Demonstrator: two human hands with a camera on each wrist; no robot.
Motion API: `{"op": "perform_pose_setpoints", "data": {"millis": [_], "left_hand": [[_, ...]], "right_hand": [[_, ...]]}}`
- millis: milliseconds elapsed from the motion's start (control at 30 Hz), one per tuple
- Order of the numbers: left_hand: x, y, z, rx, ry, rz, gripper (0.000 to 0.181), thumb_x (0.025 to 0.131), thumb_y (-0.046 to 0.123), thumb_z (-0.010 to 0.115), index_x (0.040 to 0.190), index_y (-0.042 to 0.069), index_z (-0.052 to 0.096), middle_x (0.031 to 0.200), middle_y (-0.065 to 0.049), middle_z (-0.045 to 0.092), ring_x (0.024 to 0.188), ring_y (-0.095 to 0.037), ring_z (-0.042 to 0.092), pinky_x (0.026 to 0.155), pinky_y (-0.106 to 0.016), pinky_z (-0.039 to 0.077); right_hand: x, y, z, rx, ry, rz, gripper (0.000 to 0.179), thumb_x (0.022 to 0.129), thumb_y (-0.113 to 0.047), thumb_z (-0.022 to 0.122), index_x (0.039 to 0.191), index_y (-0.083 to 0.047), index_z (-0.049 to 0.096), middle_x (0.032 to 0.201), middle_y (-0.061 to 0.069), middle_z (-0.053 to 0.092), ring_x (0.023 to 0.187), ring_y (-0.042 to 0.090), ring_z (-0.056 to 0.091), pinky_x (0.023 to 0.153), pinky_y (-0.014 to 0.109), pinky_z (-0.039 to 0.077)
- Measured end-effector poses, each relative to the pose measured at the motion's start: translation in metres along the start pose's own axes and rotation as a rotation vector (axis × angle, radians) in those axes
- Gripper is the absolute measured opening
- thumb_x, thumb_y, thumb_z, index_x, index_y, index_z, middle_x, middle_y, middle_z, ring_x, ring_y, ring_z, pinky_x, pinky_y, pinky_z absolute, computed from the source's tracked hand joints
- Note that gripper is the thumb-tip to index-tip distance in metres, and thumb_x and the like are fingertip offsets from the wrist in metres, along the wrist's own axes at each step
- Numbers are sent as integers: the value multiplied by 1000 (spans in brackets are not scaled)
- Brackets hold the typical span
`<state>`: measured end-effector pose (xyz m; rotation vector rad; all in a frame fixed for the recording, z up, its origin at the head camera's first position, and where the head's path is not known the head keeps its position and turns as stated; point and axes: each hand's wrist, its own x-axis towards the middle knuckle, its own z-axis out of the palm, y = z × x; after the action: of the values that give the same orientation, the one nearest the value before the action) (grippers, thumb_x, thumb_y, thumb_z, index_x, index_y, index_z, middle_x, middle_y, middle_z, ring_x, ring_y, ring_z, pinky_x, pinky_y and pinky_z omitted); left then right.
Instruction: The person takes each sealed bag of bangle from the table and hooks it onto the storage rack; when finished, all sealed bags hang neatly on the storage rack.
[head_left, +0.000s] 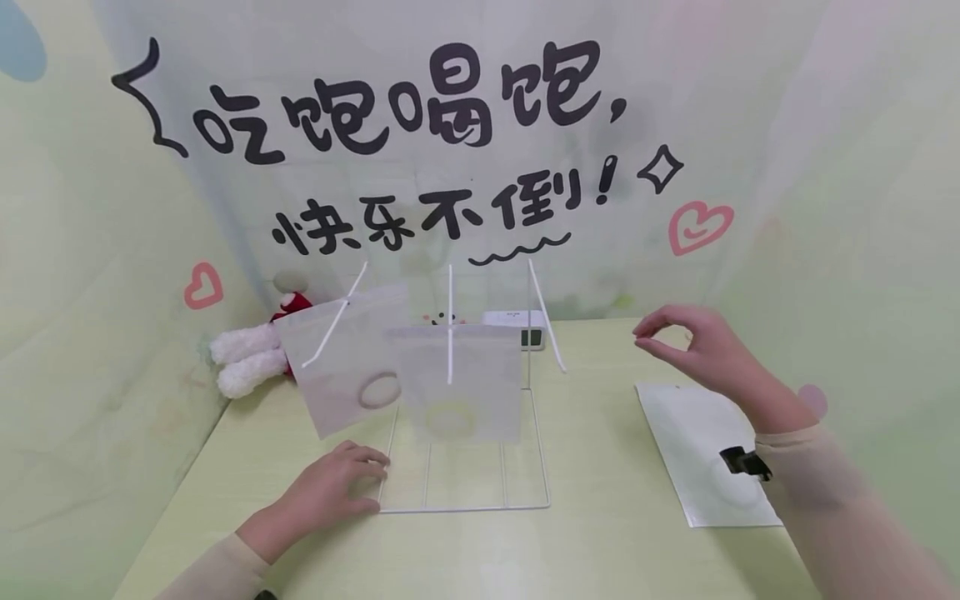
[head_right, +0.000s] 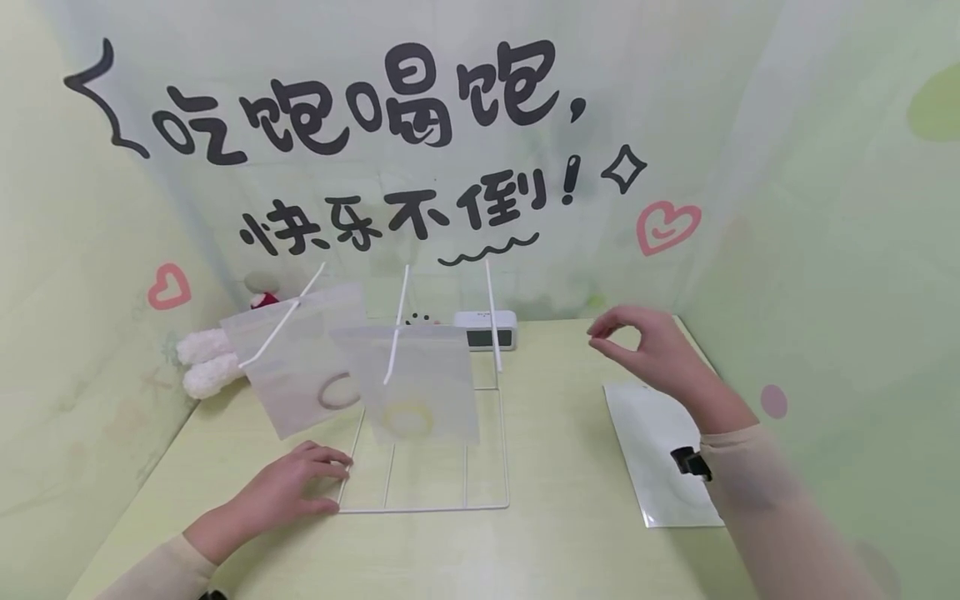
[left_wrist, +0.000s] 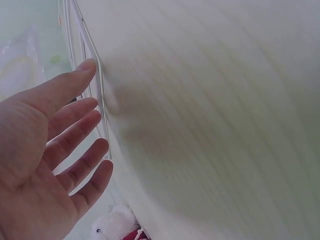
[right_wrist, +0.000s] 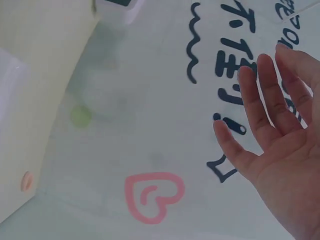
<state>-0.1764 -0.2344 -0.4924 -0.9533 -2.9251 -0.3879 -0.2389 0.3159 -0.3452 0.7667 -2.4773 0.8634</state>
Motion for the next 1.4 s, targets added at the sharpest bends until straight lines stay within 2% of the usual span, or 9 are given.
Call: {"op": "perform_pose_setpoints", "data": {"millis": [167, 367, 600, 800, 933, 1133, 1200, 1400], "left_hand": [[0, -1, 1, 2, 1, 0, 37, 76, 30, 89, 109, 18, 79, 126, 5, 71, 113, -21, 62, 94, -43, 58], [-1, -1, 2, 8, 0, 4, 37, 76, 30, 89, 110, 17, 79, 126, 4, 71, 113, -21, 62, 93, -43, 58], [0, 1, 2, 18, -2, -5, 39, 76, 32, 89, 111, 18, 79, 127, 5, 71, 113, -21, 62, 94, -44, 59], [-1, 0, 3, 25, -7, -3, 40, 75, 33, 89, 111, 19, 79, 127, 7, 70, 114, -21, 62, 93, -44, 59], [-1, 0, 3, 26, 4, 3, 40, 76, 32, 89, 111, 19, 79, 127, 7, 70, 114, -21, 62, 94, -44, 59], [-2, 1, 3, 15, -1, 0, 40, 76, 33, 89, 112, 19, 79, 128, 6, 70, 115, -22, 62, 93, -44, 59], [-2, 2, 3, 14, -4, 0, 40, 76, 33, 89, 112, 20, 79, 128, 6, 70, 115, -22, 62, 93, -45, 59], [-1, 1, 2, 24, 2, -1, 39, 76, 32, 89, 111, 19, 79, 128, 5, 70, 114, -21, 62, 93, -44, 59]], "right_hand": [[-21, 29, -1, -72, -34, 53, 18, 88, -7, 80, 101, -18, 75, 94, -7, 75, 90, -4, 62, 84, 10, 46], [-45, 61, -3, -89, -52, 118, 18, 88, -6, 80, 102, -17, 74, 96, -4, 75, 89, -6, 62, 81, 6, 47], [-66, 95, -9, -126, -73, 178, 17, 89, -7, 79, 103, -15, 74, 96, -1, 76, 88, -11, 59, 79, 7, 47], [-79, 120, -17, -158, -125, 236, 16, 92, -10, 77, 106, -15, 74, 99, 0, 76, 89, -12, 57, 79, 11, 47], [-83, 135, -19, -184, -184, 262, 18, 92, -12, 77, 110, -16, 74, 105, 3, 76, 93, -4, 61, 84, 21, 53], [-93, 153, -15, -202, -290, 313, 21, 92, -14, 78, 112, -13, 75, 109, 3, 75, 98, 18, 66, 88, 43, 58], [-95, 158, -13, -207, -318, 329, 22, 91, -13, 79, 113, -11, 75, 108, 3, 75, 98, 24, 66, 88, 45, 57], [-96, 169, -13, -212, -355, 336, 22, 90, -12, 79, 111, -10, 75, 108, 5, 74, 101, 31, 65, 85, 39, 54]]}}
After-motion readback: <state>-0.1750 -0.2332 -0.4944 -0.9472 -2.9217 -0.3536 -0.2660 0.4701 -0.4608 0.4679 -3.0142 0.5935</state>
